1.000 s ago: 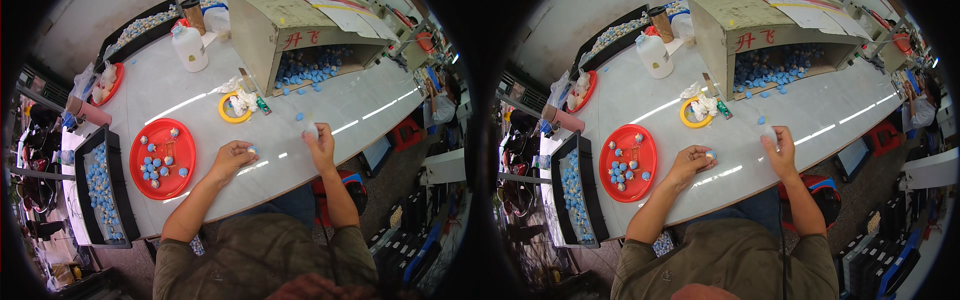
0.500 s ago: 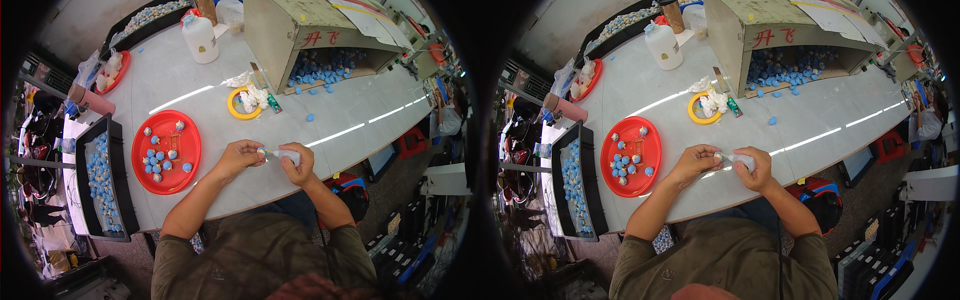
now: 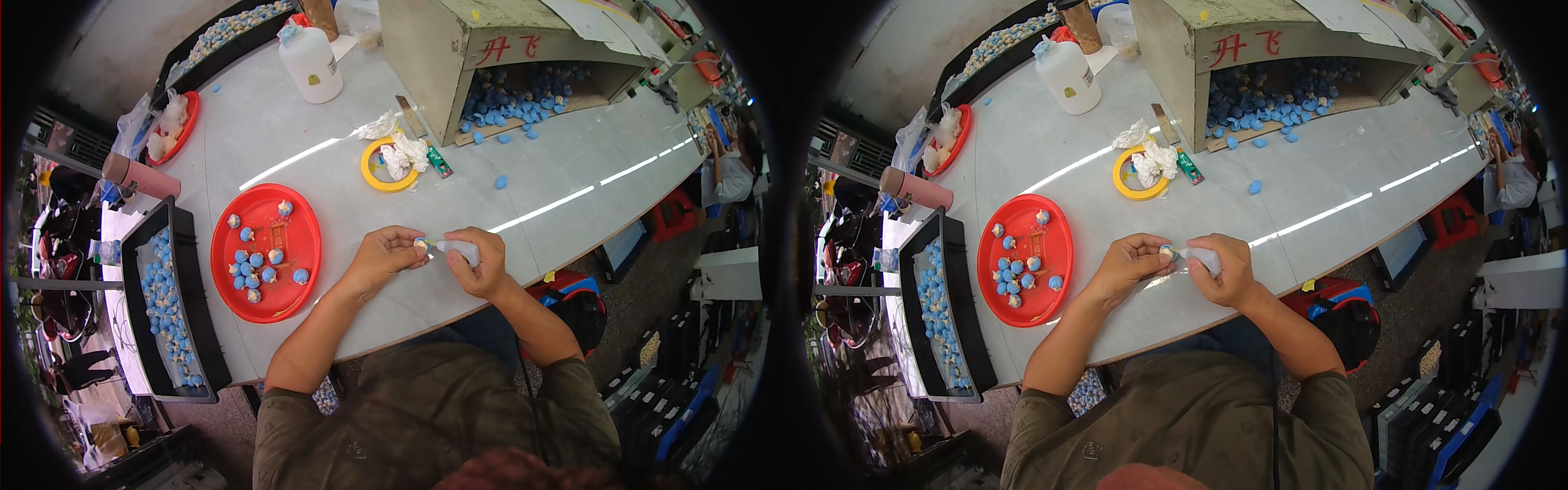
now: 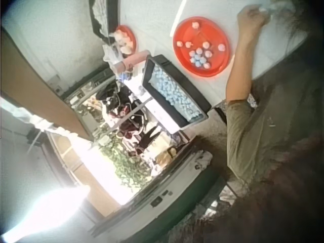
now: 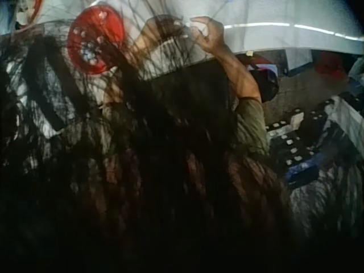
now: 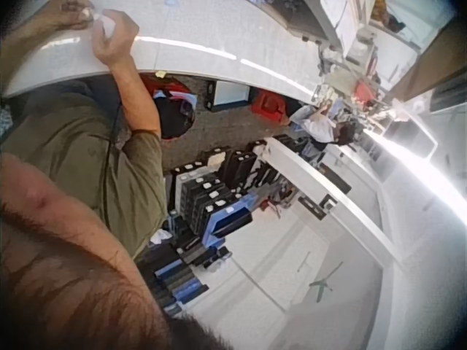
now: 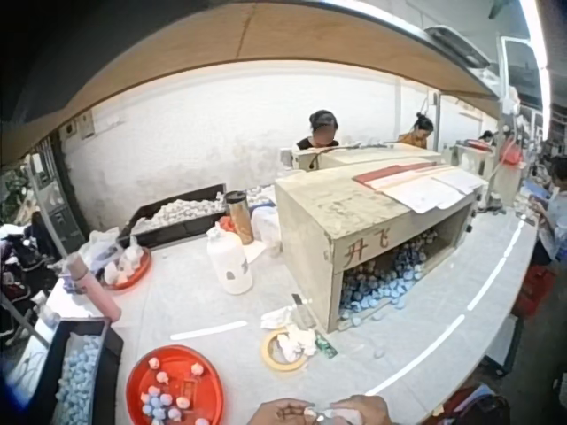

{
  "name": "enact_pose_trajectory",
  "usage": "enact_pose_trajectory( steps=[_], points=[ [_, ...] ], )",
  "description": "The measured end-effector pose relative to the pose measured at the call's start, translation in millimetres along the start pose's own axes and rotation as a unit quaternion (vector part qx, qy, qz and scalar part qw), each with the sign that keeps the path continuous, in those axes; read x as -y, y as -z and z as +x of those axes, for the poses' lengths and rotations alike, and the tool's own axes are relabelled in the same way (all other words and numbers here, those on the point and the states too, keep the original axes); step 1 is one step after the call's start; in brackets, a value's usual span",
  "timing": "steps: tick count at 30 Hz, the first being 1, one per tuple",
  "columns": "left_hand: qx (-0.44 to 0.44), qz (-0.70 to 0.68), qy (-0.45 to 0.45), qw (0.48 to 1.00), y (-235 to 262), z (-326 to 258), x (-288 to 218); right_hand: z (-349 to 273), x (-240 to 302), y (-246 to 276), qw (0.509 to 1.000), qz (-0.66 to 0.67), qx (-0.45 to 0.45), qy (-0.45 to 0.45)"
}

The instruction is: The person assembles small blue toy parts by applying glue from a bottle to the pieces and joining them by hand.

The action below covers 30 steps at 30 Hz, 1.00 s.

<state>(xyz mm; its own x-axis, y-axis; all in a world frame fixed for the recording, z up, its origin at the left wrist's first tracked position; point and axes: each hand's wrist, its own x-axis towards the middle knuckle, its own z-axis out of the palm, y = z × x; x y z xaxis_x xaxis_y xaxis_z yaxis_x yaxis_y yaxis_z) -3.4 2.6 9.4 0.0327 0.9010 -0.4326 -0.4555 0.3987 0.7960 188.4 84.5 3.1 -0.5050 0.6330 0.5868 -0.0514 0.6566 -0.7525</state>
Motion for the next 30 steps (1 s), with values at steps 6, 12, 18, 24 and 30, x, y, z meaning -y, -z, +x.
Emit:
enact_pose_trajectory(
  steps=[6,12,18,24,30],
  points=[
    [-0.017,-0.009,0.005,1.000,0,0,-1,-2,2,0,0.996,-0.060,-0.006,0.061],
    [-0.035,-0.015,0.004,0.999,0,1,0,-4,5,0,0.981,-0.141,-0.010,0.130],
    [-0.051,-0.010,0.000,0.999,-2,0,0,-3,10,2,0.977,-0.158,0.010,0.146],
    [-0.039,-0.002,0.005,0.999,-3,-1,-2,-3,8,1,0.979,-0.136,-0.021,0.151],
    [-0.033,0.000,0.005,0.999,-2,0,0,-2,7,0,0.981,-0.132,-0.010,0.141]
  ],
)
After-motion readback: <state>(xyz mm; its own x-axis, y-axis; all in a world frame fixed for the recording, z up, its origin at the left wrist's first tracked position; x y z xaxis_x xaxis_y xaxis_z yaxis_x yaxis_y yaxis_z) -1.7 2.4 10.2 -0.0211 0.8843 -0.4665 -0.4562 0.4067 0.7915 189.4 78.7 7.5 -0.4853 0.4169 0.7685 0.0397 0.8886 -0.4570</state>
